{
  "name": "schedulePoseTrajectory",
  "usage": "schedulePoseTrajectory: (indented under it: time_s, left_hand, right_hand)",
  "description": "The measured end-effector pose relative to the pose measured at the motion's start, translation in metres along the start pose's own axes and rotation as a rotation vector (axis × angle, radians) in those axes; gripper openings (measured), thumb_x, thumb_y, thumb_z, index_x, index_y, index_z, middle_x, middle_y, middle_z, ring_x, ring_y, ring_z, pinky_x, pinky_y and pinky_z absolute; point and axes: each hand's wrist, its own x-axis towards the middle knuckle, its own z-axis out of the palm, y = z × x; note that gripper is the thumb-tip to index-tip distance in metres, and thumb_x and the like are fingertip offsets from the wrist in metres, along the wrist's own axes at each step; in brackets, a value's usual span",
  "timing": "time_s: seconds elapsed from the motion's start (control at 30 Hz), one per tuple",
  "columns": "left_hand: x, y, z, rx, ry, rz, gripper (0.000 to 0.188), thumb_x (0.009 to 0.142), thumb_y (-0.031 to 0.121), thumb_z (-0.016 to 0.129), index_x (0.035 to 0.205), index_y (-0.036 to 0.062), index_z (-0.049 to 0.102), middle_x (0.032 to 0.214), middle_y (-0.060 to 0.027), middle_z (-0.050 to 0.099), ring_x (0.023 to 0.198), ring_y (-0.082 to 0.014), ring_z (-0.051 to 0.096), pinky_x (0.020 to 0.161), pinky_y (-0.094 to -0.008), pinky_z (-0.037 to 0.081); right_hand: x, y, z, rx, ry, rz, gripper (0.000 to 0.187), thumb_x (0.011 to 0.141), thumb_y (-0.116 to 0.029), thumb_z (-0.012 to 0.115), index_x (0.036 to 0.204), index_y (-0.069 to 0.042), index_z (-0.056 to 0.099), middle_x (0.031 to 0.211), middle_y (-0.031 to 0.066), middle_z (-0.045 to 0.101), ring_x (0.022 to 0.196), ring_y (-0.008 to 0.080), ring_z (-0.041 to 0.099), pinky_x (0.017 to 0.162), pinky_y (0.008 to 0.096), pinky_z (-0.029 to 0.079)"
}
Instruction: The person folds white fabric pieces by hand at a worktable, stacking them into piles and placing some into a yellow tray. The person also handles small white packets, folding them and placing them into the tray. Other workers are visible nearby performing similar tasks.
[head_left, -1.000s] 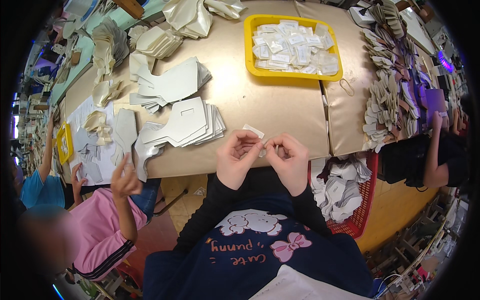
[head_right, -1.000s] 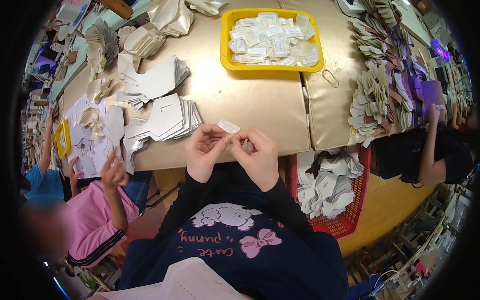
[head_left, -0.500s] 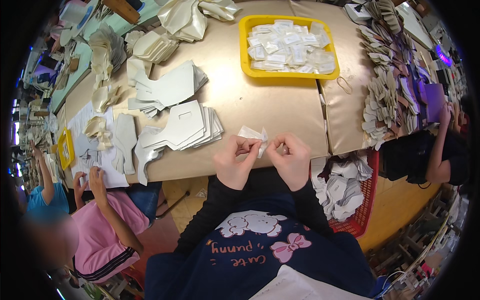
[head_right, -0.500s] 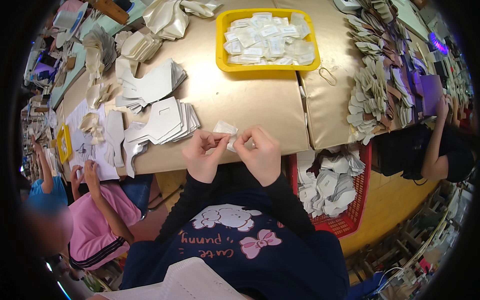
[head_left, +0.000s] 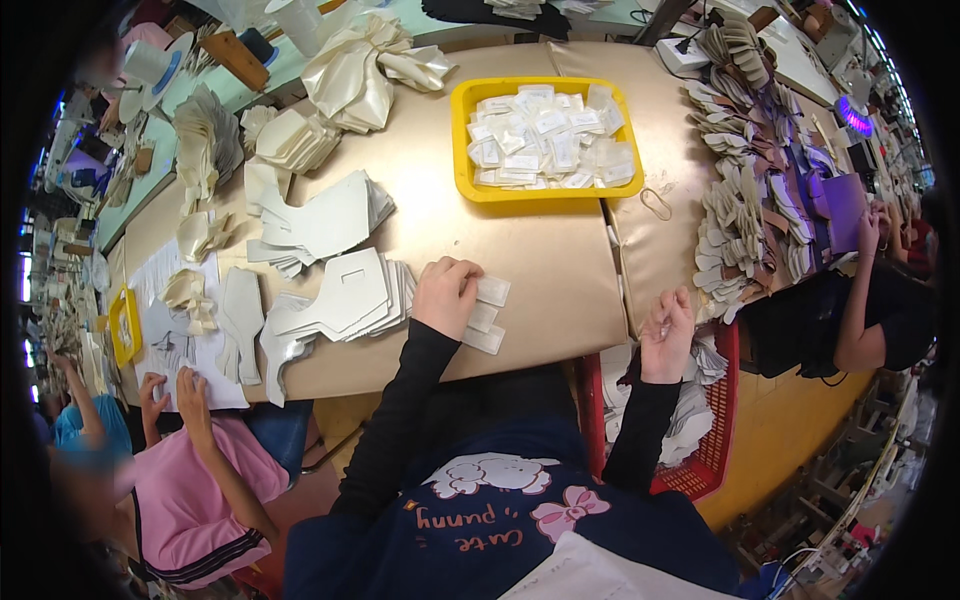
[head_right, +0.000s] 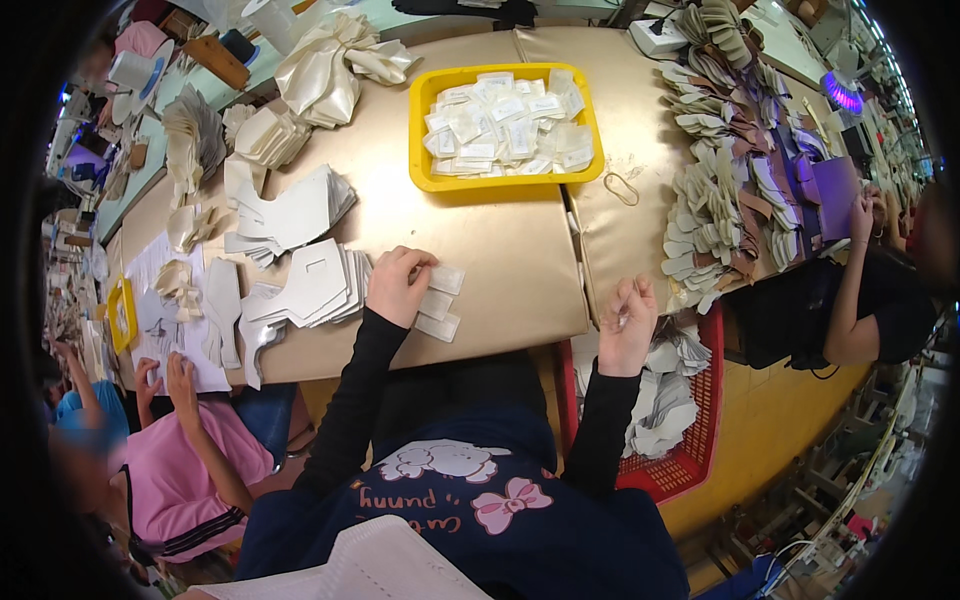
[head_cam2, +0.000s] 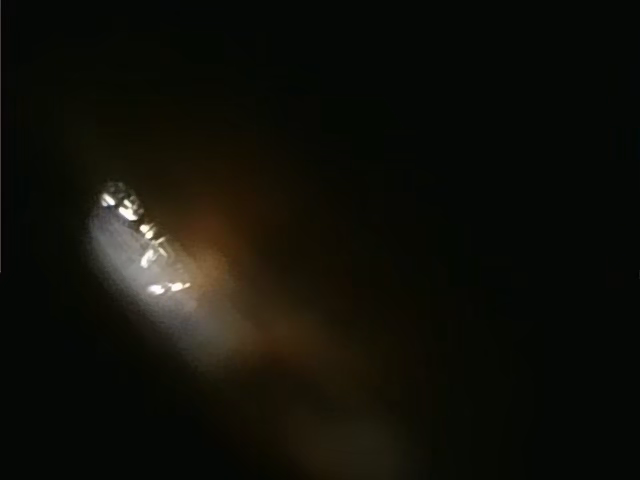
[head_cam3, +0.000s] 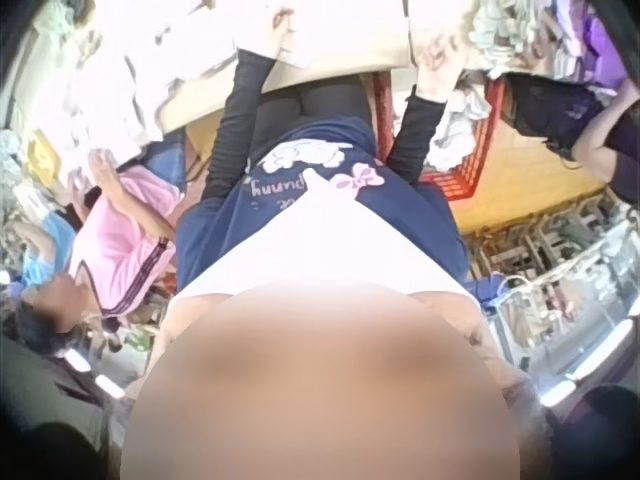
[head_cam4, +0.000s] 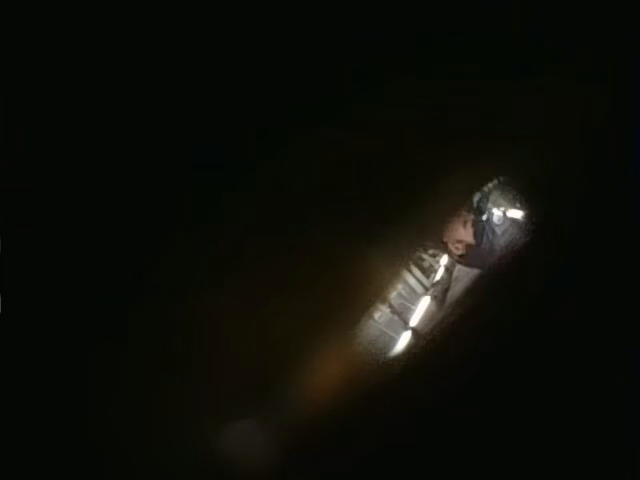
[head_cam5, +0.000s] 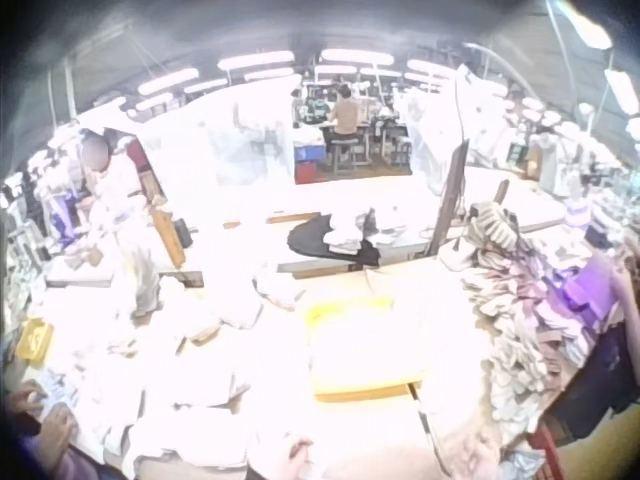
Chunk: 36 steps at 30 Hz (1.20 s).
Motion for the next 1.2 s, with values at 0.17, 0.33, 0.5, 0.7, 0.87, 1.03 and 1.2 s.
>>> schedulePoseTrajectory:
  time_s: [0.17,0.33,0.5,0.7,0.87,1.03,1.2]
  left_hand:
    - [0.026,0.009,-0.012,0.159,0.112,0.257,0.014,0.079,0.008,0.069,0.094,0.0078,0.071,0.113,-0.0121,0.062,0.103,-0.0301,0.058,0.09,-0.0405,0.047]
    - [0.111,0.029,0.003,-0.033,0.158,0.541,0.016,0.082,0.009,0.068,0.097,0.0049,0.067,0.111,-0.0128,0.063,0.102,-0.0328,0.06,0.09,-0.0395,0.049]
    - [0.172,0.027,0.03,0.302,0.178,0.44,0.029,0.081,0.007,0.064,0.11,0.0075,0.064,0.107,-0.0132,0.066,0.103,-0.0337,0.062,0.089,-0.0403,0.051]
    - [0.169,0.019,0.026,0.056,0.301,0.329,0.017,0.089,0.013,0.063,0.101,0.0055,0.072,0.097,-0.0132,0.072,0.089,-0.0313,0.069,0.083,-0.0358,0.054]
    - [0.142,0.023,-0.001,-0.427,0.298,0.148,0.024,0.091,0.012,0.067,0.112,0.0009,0.071,0.102,-0.0106,0.074,0.087,-0.0142,0.07,0.082,-0.0261,0.053]
    - [0.095,0.037,-0.03,-0.872,0.206,-0.056,0.025,0.092,0.01,0.067,0.113,-0.0051,0.069,0.103,-0.0091,0.072,0.089,-0.0109,0.065,0.08,-0.0241,0.052]
    - [0.042,0.042,-0.033,-1.005,0.071,-0.18,0.025,0.091,0.008,0.068,0.113,-0.004,0.069,0.102,-0.0092,0.072,0.086,-0.0111,0.066,0.08,-0.0241,0.054]
  right_hand:
    - [-0.01,-0.003,0.002,0.185,-0.177,0.151,0.003,0.093,-0.008,0.048,0.095,-0.01,0.049,0.062,-0.0031,0.033,0.049,0.0075,0.027,0.044,0.0242,0.023]
    - [-0.021,0.002,0.011,0.084,-0.154,0.256,0.006,0.094,-0.014,0.047,0.092,-0.009,0.05,0.056,-0.0056,0.025,0.046,0.0077,0.023,0.045,0.0261,0.019]
    - [-0.046,0.008,0.043,-0.192,-0.29,0.326,0.022,0.096,-0.011,0.051,0.117,-0.005,0.054,0.058,-0.0093,0.027,0.047,0.0037,0.026,0.045,0.0225,0.018]
    - [-0.05,-0.018,0.116,-0.618,-0.542,0.282,0.065,0.096,-0.006,0.054,0.155,-0.01,0.028,0.062,-0.0117,0.029,0.051,0.0006,0.025,0.046,0.0188,0.018]
    - [-0.014,-0.028,0.19,-0.441,-0.75,0.023,0.072,0.096,-0.008,0.057,0.156,-0.01,0.018,0.062,-0.0109,0.033,0.051,0.0006,0.028,0.047,0.0189,0.021]
    - [-0.005,-0.008,0.213,-0.493,-0.757,-0.079,0.059,0.093,-0.007,0.062,0.146,-0.006,0.035,0.061,-0.0099,0.035,0.053,0.0005,0.03,0.049,0.0194,0.023]
    - [-0.021,0.027,0.185,-0.617,-0.7,-0.051,0.048,0.09,-0.005,0.067,0.135,-0.002,0.053,0.06,-0.0088,0.037,0.055,0.0003,0.032,0.051,0.0198,0.024]
